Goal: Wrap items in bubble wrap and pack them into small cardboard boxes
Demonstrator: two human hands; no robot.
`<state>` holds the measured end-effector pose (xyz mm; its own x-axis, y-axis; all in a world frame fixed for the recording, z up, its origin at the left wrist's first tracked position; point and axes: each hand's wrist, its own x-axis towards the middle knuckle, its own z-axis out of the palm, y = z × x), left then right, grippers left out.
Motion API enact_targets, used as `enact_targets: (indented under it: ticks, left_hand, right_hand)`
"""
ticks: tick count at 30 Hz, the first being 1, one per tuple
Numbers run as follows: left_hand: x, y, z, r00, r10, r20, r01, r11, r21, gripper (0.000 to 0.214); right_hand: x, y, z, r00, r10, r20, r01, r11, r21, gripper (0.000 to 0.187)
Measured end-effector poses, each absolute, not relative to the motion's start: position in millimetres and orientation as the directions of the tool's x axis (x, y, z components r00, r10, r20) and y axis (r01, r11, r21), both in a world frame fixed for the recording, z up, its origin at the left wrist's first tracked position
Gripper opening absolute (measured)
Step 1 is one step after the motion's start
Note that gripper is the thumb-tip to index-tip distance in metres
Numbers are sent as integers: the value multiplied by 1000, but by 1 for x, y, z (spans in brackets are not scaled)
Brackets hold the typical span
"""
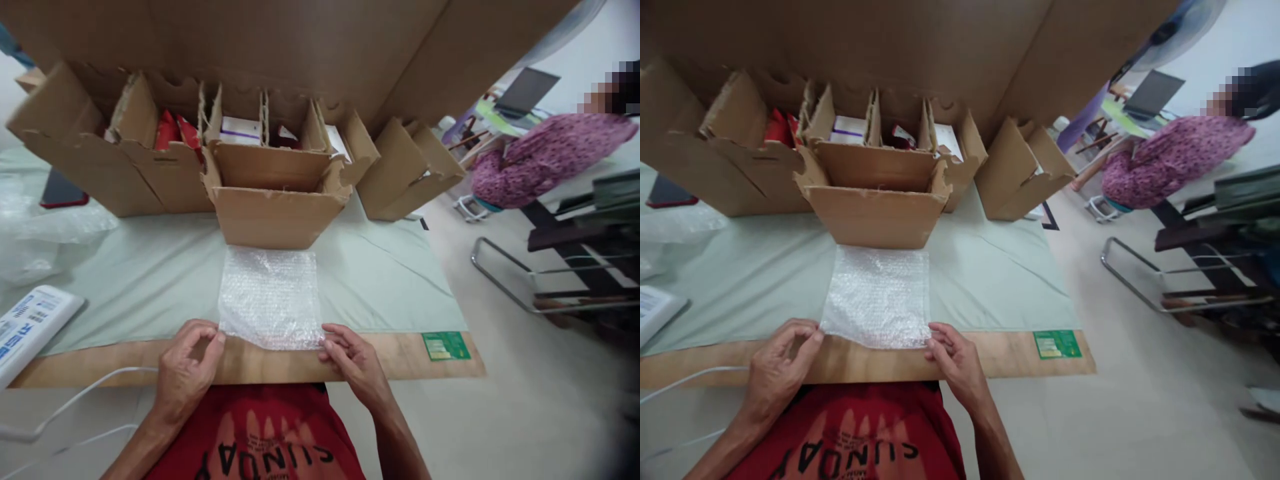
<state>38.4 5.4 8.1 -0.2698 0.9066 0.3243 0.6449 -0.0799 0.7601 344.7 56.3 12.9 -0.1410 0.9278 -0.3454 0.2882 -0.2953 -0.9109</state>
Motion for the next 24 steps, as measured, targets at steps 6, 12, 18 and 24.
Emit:
enact_targets:
  ticks: [6,12,18,24]
  left_hand:
    - [33,7,16,-45,906,420,806,-216,552,18]
    - [24,9,8,396,906,149,849,-423,316,69]
    - [19,6,-2,347,929,126,860,-369,352,71]
    - [32,26,4,20,994,105,714,-88,695,25]
  right_hand:
    - [368,49,14,-365,926,96,620,319,-717,39]
    - [351,71,-9,-650,737,185,645,664,-380,59]
    - [341,85,-9,-531,787,314,434,570,-697,26]
    - [350,91,11,-354,929,-103,135,-59,-989,26]
